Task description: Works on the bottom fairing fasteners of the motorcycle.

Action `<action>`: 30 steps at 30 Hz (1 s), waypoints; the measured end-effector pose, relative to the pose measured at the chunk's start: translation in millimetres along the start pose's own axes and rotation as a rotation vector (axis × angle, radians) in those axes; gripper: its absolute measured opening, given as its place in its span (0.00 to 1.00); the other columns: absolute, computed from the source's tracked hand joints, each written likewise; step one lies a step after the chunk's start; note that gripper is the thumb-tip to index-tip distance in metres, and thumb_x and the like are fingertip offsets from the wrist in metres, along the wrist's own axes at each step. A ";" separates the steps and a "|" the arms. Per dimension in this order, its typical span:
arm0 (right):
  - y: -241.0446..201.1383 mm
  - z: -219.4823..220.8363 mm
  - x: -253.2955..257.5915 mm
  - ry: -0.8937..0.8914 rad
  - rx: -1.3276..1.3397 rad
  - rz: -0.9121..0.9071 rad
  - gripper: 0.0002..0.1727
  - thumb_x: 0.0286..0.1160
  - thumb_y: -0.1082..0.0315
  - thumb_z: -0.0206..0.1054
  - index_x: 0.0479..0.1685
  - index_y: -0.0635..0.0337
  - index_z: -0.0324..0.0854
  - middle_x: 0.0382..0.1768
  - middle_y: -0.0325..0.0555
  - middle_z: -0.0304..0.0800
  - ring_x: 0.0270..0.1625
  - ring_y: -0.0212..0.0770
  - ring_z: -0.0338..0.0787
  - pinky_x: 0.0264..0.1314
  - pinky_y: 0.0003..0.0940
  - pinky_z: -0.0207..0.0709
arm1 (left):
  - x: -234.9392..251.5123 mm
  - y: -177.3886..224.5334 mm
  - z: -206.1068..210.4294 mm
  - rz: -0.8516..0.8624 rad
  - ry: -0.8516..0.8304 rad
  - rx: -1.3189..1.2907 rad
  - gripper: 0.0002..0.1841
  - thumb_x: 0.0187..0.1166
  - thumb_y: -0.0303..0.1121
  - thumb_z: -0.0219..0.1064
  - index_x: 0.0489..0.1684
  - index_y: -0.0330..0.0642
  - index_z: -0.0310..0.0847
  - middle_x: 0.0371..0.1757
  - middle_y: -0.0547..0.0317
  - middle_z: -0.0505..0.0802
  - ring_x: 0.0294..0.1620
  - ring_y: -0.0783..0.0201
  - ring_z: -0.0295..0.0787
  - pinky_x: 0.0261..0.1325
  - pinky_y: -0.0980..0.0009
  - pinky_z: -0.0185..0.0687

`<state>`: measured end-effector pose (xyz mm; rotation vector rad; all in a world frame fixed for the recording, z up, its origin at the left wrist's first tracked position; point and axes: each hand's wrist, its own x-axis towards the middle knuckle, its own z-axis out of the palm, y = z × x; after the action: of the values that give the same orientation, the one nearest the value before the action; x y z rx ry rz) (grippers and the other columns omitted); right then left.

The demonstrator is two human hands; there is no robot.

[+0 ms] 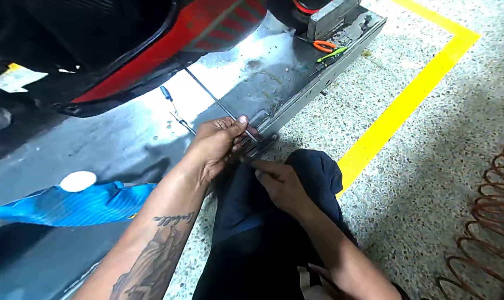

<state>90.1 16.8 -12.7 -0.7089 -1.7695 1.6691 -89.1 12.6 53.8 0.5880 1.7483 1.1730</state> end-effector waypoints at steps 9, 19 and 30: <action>-4.7 2.4 5.8 0.035 0.014 0.201 0.16 0.85 0.64 0.61 0.61 0.59 0.88 0.22 0.38 0.80 0.21 0.30 0.72 0.26 0.31 0.70 | 1.7 -1.4 -3.4 0.022 0.029 -0.041 0.13 0.91 0.34 0.58 0.33 0.43 0.82 0.28 0.65 0.90 0.16 0.79 0.69 0.20 0.83 0.64; -14.7 14.6 6.8 0.363 0.074 0.375 0.16 0.93 0.61 0.52 0.58 0.55 0.84 0.34 0.36 0.85 0.31 0.29 0.83 0.35 0.26 0.79 | -3.2 5.7 -8.8 0.056 0.041 -0.040 0.15 0.91 0.37 0.59 0.32 0.42 0.81 0.26 0.65 0.91 0.15 0.79 0.71 0.19 0.83 0.64; -28.7 23.5 33.9 0.363 0.665 0.571 0.23 0.95 0.68 0.41 0.83 0.64 0.57 0.36 0.53 0.90 0.29 0.45 0.93 0.32 0.40 0.90 | 22.1 0.5 -17.1 0.032 0.055 -0.090 0.15 0.91 0.37 0.59 0.36 0.37 0.82 0.30 0.57 0.94 0.17 0.74 0.75 0.21 0.79 0.66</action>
<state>50.4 23.8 17.3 -1.1567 -0.7076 2.1495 -114.4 22.1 46.9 0.5360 1.7277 1.2939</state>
